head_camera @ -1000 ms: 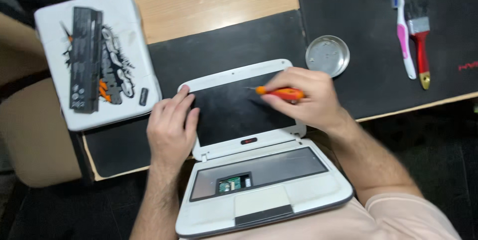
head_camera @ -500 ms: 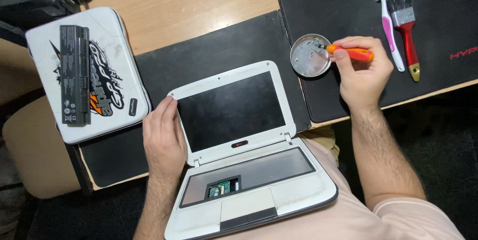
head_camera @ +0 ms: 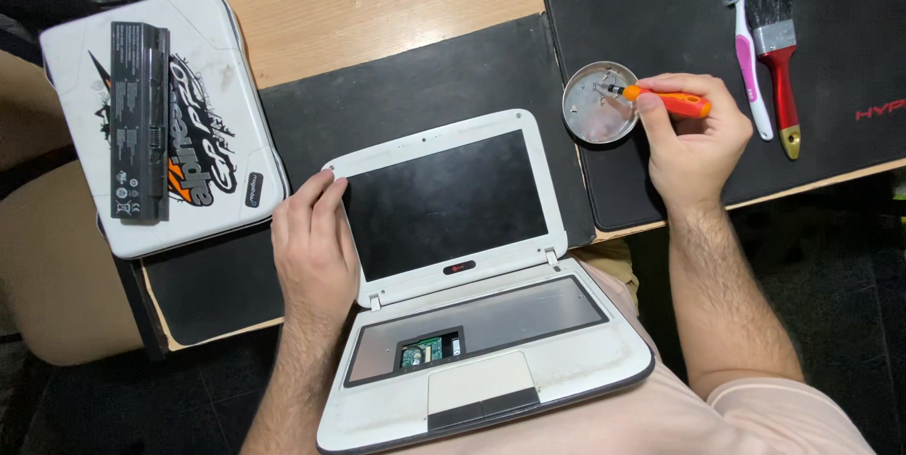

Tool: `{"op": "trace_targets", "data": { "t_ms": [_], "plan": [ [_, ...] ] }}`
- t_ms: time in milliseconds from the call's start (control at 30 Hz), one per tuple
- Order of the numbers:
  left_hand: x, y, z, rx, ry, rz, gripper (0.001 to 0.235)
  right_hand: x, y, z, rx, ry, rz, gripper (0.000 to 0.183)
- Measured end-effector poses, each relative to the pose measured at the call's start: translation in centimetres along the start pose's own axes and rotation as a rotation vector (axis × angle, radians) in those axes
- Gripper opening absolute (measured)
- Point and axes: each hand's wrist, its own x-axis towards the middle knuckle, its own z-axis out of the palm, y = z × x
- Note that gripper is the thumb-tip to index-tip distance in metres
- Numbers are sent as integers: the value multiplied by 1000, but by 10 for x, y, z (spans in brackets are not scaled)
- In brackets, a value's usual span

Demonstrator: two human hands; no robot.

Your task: The person uses a screwdriver to remove screws from the back of a white laptop. They place the removed screws into a small metal tin on the desk. The person works methodically, removing screws from the battery compartment and the main chassis area.

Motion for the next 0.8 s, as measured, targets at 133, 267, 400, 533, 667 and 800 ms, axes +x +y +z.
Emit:
{"op": "trace_targets", "data": {
  "t_ms": [133,267,400,533,667,800],
  "plan": [
    [-1,2,-2,-23,-16,-22,33,1,5,-2,99,16,-18,12],
    [1,4,-4,-54,8,-20,30,-2,11,-5,149,49,89,7],
    [-7,3,-10,-196,109,-32,23,-6,-2,1,245,74,159,23],
    [-30,-4,-24,-228,73,-57,19,-15,-14,16,593,-127,267,30],
    [-41,-6,-51,-456,-128,-100,32,-1,-75,63,772,-692,412,18],
    [-60,-14,-52,-553,-188,-95,39,9,-133,128,572,-1146,294,24]
  ]
}}
